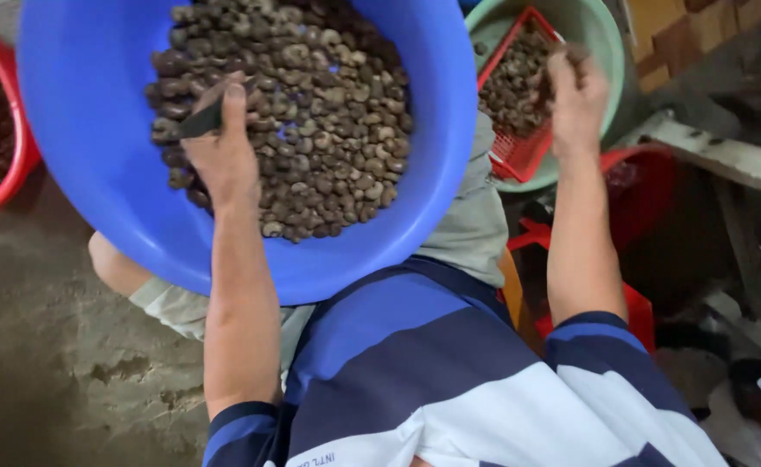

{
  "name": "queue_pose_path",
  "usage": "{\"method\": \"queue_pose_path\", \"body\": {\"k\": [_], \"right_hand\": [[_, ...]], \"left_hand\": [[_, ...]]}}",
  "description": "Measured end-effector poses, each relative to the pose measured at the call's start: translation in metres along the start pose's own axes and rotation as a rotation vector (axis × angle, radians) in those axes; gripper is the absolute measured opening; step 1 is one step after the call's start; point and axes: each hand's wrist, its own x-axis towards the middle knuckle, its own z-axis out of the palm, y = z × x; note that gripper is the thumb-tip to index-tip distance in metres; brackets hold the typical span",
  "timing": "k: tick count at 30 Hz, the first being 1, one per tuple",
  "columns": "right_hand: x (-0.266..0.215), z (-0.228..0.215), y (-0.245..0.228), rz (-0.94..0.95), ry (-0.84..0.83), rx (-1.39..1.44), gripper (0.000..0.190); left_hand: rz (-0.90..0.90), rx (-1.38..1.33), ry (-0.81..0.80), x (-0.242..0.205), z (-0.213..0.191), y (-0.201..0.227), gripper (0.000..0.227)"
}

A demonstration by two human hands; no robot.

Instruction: A worker manually processes cashew nuts using a small hand tool, likely peeling or cracking them, while sitting on the floor surrounded by basins of nuts.

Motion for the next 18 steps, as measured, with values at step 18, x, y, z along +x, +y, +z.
{"method": "queue_pose_path", "body": {"k": [18], "right_hand": [[-0.056, 0.08, -0.058, -1.115, -0.18, -0.539, 0.025]], "left_hand": [[-0.097, 0.043, -0.009, -0.001, 0.001, -0.007, 0.028]]}}
